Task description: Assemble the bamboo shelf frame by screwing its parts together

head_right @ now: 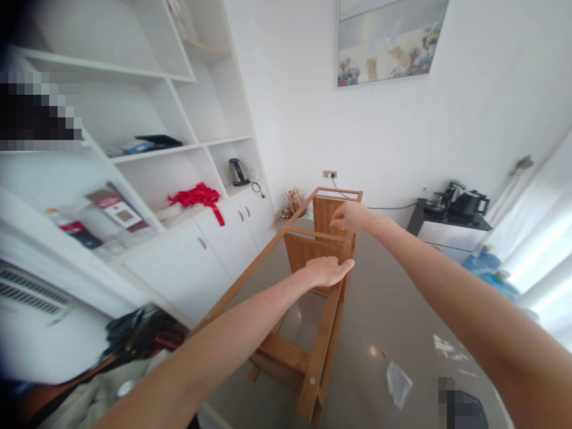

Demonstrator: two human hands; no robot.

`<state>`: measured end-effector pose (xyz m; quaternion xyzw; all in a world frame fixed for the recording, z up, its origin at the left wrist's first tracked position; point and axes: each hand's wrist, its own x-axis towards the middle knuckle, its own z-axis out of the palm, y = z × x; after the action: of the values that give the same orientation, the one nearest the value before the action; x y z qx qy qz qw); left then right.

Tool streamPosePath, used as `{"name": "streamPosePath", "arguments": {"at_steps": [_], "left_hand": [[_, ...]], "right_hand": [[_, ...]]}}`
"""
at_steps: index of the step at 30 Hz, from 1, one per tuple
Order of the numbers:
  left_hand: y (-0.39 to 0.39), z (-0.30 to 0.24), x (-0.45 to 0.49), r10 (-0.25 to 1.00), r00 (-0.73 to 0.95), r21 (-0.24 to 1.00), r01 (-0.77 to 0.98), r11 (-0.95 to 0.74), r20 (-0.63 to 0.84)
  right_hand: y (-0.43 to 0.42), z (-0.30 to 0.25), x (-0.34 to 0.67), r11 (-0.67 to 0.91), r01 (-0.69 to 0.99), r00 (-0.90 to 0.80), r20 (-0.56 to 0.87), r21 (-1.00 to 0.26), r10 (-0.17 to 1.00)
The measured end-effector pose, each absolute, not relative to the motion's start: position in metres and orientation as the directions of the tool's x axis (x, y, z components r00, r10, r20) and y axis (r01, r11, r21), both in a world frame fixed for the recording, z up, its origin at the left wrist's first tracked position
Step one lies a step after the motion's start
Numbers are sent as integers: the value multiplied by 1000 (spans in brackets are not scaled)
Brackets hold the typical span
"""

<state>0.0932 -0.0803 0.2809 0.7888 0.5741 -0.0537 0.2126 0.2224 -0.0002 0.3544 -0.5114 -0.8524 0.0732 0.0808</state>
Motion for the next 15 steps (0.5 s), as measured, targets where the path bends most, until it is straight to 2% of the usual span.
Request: {"name": "streamPosePath", "arguments": {"at_steps": [3,6,8,11,15], "left_hand": [[-70,295,63,914,322,268,929,-255,-245],[-51,300,10,987,159,166,973,-162,32],[-40,295,-27,990,44,105,993,-58,131],[-29,278,-63,999,-42,130,991,41,0],[-24,255,-75,999,-38,168,985,38,-4]], "right_hand": [[4,345,189,553,817,-532,154,-163,832],[13,336,152,590,804,-571,178,-77,801],[22,330,128,596,803,-585,168,-20,794],[37,322,96,601,799,-598,147,28,788],[53,313,71,615,785,-619,104,73,778]]}}
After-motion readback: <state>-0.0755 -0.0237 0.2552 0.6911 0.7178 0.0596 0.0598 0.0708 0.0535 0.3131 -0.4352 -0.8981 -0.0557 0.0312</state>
